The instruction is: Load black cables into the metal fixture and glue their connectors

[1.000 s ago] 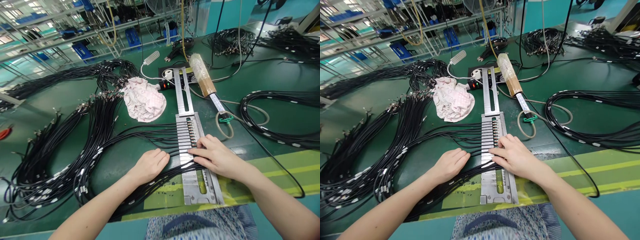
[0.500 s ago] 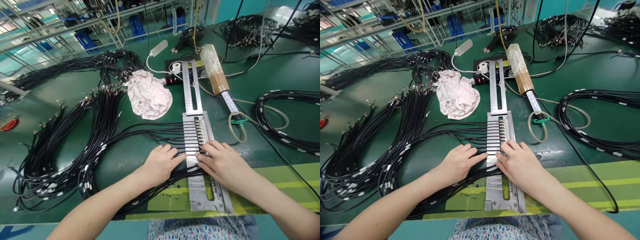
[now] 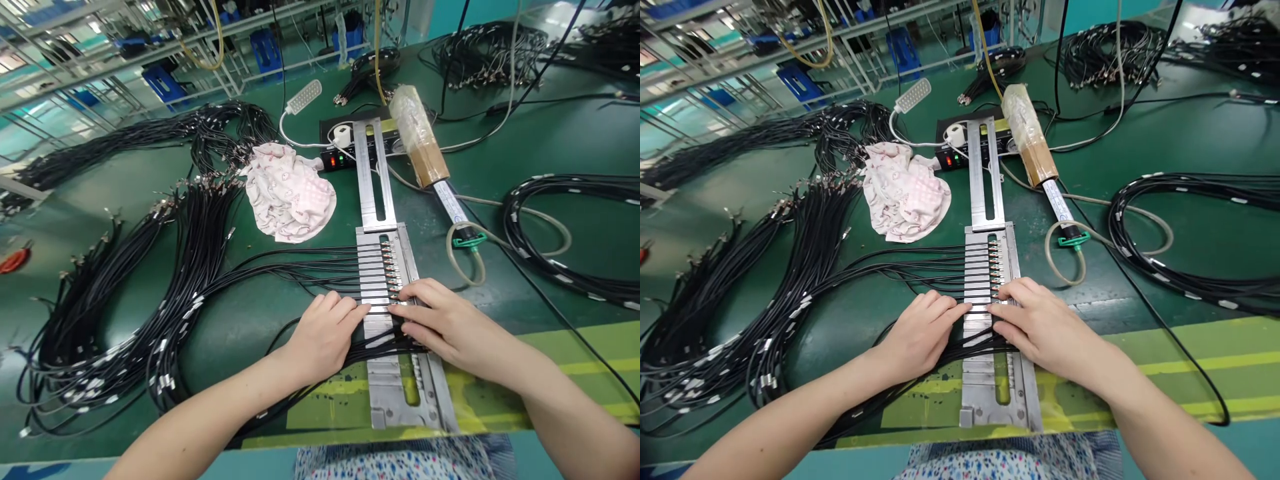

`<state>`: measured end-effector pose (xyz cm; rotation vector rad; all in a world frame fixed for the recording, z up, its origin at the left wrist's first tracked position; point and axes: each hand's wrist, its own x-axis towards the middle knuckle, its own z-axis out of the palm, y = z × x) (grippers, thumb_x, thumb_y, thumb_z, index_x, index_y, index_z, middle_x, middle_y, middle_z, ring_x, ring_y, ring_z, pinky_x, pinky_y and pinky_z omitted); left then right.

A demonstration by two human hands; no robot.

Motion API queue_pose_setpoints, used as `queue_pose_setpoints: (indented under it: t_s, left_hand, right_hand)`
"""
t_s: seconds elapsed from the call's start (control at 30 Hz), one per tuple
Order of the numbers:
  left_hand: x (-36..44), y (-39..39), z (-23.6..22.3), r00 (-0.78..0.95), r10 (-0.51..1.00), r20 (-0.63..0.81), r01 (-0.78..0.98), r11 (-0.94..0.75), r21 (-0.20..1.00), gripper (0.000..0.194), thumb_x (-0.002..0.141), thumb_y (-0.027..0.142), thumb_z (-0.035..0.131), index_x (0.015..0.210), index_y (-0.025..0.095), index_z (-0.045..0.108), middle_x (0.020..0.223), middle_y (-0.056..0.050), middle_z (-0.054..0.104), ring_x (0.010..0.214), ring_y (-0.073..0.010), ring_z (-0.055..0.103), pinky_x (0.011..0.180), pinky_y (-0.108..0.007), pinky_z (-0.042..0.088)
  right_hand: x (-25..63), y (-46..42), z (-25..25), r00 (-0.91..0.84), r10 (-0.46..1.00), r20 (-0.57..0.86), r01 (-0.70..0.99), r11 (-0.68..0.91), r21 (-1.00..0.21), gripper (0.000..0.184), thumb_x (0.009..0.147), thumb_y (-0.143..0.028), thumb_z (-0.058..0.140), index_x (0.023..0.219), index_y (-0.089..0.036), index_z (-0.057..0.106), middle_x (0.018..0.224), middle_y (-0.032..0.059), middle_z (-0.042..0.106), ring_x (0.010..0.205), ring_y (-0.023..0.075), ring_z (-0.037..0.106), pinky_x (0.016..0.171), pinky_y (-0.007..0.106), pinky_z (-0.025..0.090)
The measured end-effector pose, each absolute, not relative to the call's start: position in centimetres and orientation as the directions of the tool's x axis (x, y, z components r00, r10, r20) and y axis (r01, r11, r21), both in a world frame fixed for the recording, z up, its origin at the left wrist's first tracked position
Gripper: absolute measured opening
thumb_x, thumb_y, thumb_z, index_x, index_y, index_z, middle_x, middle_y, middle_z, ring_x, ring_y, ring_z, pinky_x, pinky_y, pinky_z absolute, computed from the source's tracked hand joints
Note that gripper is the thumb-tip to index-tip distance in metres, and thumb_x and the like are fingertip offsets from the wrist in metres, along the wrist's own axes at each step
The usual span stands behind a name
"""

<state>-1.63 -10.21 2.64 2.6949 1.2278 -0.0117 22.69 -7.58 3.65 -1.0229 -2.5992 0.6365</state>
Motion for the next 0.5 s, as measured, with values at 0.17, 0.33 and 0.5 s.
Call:
queue_pose_setpoints:
  t_s: [0.17, 0.33, 0.5]
  left_hand:
    - [-1.8, -10.4, 2.2, 0.693, 0.718, -0.069, 0.721, -0.690, 0.065, 0.044, 0.086, 0.008, 0.035, 0.130, 0.012, 0.041, 0.102, -0.011, 0.056, 0.085, -0.0224, 0.042, 0.067, -0.037, 0.034]
    - [-1.3, -9.9, 3.3, 0.701, 0.701, -0.136, 0.704, -0.709, -0.025, 0.045, 0.084, 0.009, 0.040, 0.129, 0.012, 0.042, 0.098, -0.009, 0.057, 0.086, -0.0235, 0.042, 0.065, -0.037, 0.032]
    - [-1.4, -10.1, 3.2, 0.691, 0.720, -0.055, 0.722, -0.691, 0.035, 0.037, 0.084, 0.009, 0.038, 0.119, 0.013, 0.051, 0.092, -0.011, 0.058, 0.082, -0.0227, 0.045, 0.066, -0.038, 0.036]
  right_hand:
    - [22.7, -7.8, 3.5, -0.694, 0.700, 0.170, 0.573, 0.679, -0.460, 0.026, 0.089, -0.023, 0.043, 0.103, -0.022, 0.065, 0.103, 0.0100, 0.058, 0.099, 0.0230, 0.053, 0.079, 0.038, 0.048]
    - [22.4, -7.7, 3.7, -0.575, 0.753, 0.321, 0.595, 0.653, -0.468, 0.025, 0.088, -0.020, 0.044, 0.105, -0.018, 0.062, 0.098, 0.0107, 0.061, 0.094, 0.0226, 0.054, 0.079, 0.038, 0.046]
    - [22.6, -7.4, 3.3, -0.571, 0.769, 0.288, 0.633, 0.635, -0.442, 0.026, 0.090, -0.023, 0.040, 0.096, -0.019, 0.065, 0.089, 0.0076, 0.065, 0.081, 0.0187, 0.059, 0.073, 0.034, 0.047]
